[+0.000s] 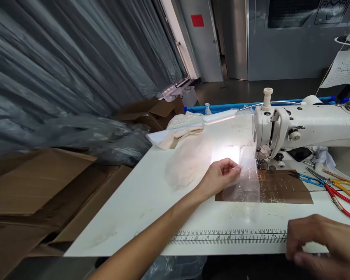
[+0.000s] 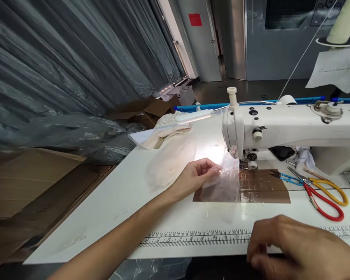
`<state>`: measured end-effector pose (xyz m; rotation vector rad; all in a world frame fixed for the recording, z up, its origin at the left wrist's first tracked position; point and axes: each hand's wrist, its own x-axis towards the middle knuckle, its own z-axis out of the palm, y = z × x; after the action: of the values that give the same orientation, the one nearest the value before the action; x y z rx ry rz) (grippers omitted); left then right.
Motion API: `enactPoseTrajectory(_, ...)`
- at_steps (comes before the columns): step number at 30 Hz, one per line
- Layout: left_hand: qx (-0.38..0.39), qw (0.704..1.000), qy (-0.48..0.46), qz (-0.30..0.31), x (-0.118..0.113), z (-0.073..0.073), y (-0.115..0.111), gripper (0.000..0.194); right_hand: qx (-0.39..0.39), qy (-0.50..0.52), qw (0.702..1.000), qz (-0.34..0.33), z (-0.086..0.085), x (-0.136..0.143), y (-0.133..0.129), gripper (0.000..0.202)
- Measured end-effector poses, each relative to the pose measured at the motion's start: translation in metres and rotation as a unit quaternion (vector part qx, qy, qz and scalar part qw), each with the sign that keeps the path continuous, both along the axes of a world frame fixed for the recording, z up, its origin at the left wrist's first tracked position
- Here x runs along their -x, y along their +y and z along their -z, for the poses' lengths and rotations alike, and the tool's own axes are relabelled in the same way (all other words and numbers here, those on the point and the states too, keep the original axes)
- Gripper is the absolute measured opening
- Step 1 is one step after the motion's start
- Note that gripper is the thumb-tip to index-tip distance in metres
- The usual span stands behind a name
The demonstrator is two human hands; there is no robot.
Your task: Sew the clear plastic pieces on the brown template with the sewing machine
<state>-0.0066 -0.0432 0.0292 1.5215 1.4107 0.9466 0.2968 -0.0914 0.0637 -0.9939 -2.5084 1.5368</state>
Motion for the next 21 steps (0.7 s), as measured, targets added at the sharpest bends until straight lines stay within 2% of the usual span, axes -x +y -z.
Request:
enactPoseTrajectory(3, 0.101, 0.984, -0.143, 0.03, -0.011, -0.013, -0.012, 0.038, -0.008, -0.019, 0.998, 0.066, 0.004, 0.014, 0.016, 0.035)
enactPoseTrajectory(5, 0.145, 0.969, -0.19, 0.059, -0.019, -0.02, -0.021, 0.044, 0.008, -0.005, 0.996, 0.092, 0.007, 0.023, 0.027, 0.048)
enactPoseTrajectory(7, 0.174, 0.957, -0.212, 0.092, -0.027, -0.024, -0.028, 0.047, 0.047, 0.047, 0.994, 0.089, 0.009, 0.033, 0.036, 0.053)
enactPoseTrajectory(11, 0.197, 0.948, -0.218, 0.124, -0.038, -0.024, -0.036, 0.049, 0.111, 0.157, 0.98, 0.056, 0.013, 0.053, 0.045, 0.048)
enactPoseTrajectory(14, 0.185, 0.958, -0.195, 0.102, -0.034, -0.023, -0.034, 0.049, 0.11, 0.153, 0.978, 0.088, 0.02, 0.062, 0.05, 0.041)
enactPoseTrajectory(18, 0.116, 0.985, -0.124, 0.034, -0.016, -0.027, -0.02, 0.048, 0.149, 0.126, 0.971, 0.139, 0.031, 0.062, 0.065, 0.02)
enactPoseTrajectory(21, 0.07, 0.995, -0.072, 0.0, -0.006, -0.028, -0.009, 0.042, 0.082, 0.075, 0.977, 0.182, 0.036, 0.063, 0.076, 0.017)
